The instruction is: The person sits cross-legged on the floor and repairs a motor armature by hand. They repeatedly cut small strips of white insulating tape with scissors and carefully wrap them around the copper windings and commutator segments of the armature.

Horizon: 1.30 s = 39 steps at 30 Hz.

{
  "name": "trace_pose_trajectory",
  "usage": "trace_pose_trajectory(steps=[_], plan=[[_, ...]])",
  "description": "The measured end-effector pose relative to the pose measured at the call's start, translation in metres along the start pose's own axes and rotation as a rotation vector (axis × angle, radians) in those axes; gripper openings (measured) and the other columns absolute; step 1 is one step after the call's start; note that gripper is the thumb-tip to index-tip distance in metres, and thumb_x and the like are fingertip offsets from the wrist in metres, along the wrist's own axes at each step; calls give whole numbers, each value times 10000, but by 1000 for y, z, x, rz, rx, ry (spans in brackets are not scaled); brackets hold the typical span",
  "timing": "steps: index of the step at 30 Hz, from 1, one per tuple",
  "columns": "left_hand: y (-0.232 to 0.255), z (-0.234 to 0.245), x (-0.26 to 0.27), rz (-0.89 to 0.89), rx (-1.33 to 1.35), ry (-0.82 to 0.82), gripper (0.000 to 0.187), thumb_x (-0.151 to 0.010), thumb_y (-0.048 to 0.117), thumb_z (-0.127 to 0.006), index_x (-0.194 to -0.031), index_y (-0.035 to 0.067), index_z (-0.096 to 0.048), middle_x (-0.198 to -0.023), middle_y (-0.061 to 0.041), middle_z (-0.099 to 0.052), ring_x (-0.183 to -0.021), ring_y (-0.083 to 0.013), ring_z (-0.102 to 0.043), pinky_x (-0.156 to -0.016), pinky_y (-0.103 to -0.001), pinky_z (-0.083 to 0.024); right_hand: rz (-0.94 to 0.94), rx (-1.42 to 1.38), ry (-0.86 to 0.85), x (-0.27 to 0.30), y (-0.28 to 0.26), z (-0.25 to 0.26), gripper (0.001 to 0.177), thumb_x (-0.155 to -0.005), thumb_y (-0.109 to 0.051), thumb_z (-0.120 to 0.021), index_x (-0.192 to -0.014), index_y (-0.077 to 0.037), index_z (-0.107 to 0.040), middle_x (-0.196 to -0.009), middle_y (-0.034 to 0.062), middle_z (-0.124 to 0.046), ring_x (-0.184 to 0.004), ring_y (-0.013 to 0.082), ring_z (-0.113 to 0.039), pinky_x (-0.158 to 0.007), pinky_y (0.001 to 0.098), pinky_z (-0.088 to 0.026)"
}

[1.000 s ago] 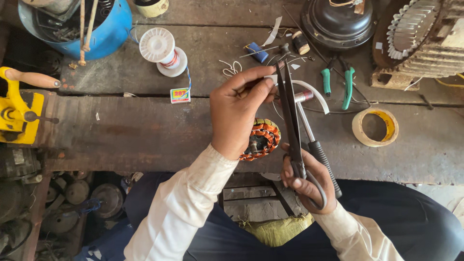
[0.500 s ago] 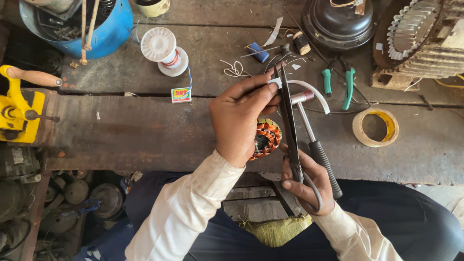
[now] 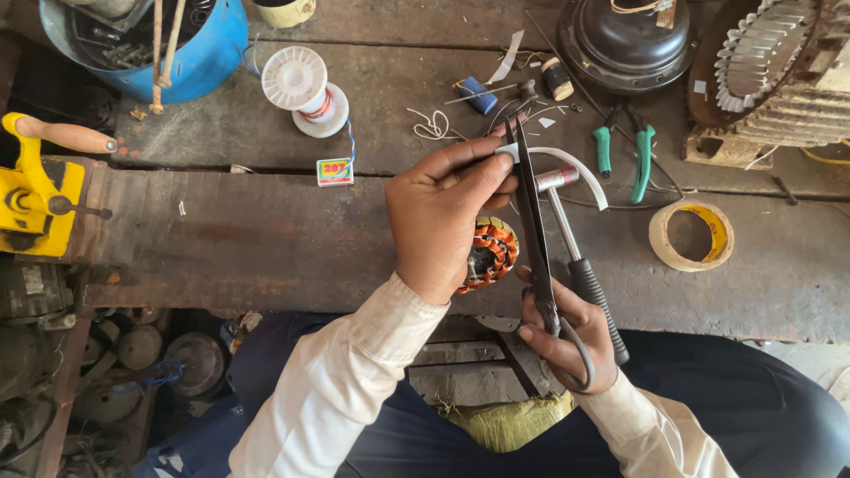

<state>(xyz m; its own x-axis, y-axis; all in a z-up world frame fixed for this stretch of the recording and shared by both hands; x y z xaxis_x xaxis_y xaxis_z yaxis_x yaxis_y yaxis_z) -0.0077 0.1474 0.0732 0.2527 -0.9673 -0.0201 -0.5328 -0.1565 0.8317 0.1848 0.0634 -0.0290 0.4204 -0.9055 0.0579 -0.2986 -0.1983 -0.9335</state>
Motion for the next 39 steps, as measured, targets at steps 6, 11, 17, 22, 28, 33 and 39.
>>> trace_pose_trajectory(steps=[6,11,17,22,28,33,39], plan=[[1,0,1,-14,6,-15,200,-932,-23,-729,-1126,-72,-726,-1111,-137,-767,-827,-154,-751,-701,-268,-626,15,72,7,-1,0,3,755,-819,93,-718,-1521,135,-442,-870,1,-505,-805,80,-487,-759,218,-412],[-2,3,0,21,-1,-18,210,-960,6,-708,-1165,-37,-712,-1072,-129,-762,-887,-165,-760,-740,-275,-605,5,-14,25,-4,-6,-1,793,-810,1,-753,-1519,133,-425,-881,12,-497,-793,98,-497,-708,230,-412],[-2,4,-2,-60,5,-84,206,-1010,-12,-673,-1211,-43,-706,-1063,-114,-743,-950,-176,-744,-829,-294,-622,91,-75,46,-6,-19,2,809,-824,-131,-775,-1501,127,-414,-915,55,-520,-789,138,-521,-688,261,-437],[0,9,-4,-86,-34,-100,242,-985,-35,-669,-1226,-33,-692,-1108,-108,-735,-987,-161,-746,-876,-289,-623,116,-57,112,-8,-21,15,801,-858,-119,-779,-1536,130,-434,-931,35,-522,-767,91,-471,-708,230,-412],[5,28,-4,-135,-130,-42,304,-984,-36,-649,-1285,-15,-685,-1074,-55,-705,-906,-102,-657,-836,-266,-573,232,1109,373,-20,-58,37,692,-846,-176,-802,-1448,15,-519,-1022,117,-661,-862,210,-659,-767,325,-532],[8,50,-1,-84,-113,0,233,-1001,-9,-657,-1231,-25,-693,-1061,-49,-712,-913,-104,-687,-844,-277,-596,227,1494,381,-29,-79,49,539,-827,-143,-807,-1316,-40,-604,-1004,147,-709,-875,314,-709,-761,410,-557],[23,65,13,-258,-282,-14,250,-1029,-45,-680,-1277,-11,-693,-1158,-41,-665,-983,-101,-645,-909,-259,-545,252,1473,335,-33,-90,59,487,-810,-126,-800,-1281,-75,-685,-1056,152,-691,-909,319,-697,-800,412,-556]])
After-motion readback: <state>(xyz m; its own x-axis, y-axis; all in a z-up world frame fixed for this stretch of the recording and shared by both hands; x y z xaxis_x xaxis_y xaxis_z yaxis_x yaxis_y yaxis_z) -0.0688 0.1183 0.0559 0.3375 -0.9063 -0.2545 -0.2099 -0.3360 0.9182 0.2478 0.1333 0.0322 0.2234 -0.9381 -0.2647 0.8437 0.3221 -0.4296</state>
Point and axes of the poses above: each hand's wrist, its own x-axis away from the middle knuckle, its own z-axis out of the back of the hand, y = z × x, the point moved 6 cm from there along -x, towards the middle knuckle
